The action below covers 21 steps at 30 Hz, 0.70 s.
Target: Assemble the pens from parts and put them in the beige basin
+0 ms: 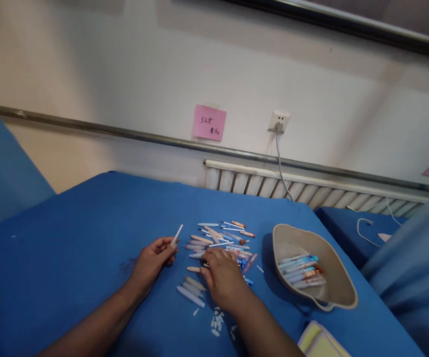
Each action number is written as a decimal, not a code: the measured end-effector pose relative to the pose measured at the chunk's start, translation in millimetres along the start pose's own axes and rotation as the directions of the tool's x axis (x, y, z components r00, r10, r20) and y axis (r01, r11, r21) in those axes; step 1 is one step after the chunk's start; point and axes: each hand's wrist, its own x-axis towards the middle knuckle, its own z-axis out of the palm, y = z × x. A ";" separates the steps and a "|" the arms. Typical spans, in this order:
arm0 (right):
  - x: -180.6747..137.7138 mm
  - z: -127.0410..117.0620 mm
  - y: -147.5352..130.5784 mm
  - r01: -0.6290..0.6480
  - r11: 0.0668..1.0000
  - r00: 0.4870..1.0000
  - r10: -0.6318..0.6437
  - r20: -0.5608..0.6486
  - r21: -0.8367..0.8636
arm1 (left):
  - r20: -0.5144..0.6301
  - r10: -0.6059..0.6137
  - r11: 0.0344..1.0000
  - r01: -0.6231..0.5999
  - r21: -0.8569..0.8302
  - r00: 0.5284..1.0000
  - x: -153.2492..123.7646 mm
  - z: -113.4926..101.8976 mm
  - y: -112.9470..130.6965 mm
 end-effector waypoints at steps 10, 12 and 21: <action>-15.8 4.7 2.2 -0.052 0.996 0.996 0.057 -0.062 0.071 | 0.001 -0.008 1.000 0.008 0.025 1.000 -0.4 0.4 2.3; -11.2 5.6 9.8 -0.092 0.995 0.992 0.096 -0.084 0.044 | -0.001 -0.009 1.000 0.009 0.027 1.000 -0.2 0.4 1.9; 52.6 1.4 44.6 -0.266 0.939 0.962 0.245 -0.117 -0.218 | 0.009 0.011 1.000 -0.012 0.026 1.000 5.0 3.1 0.0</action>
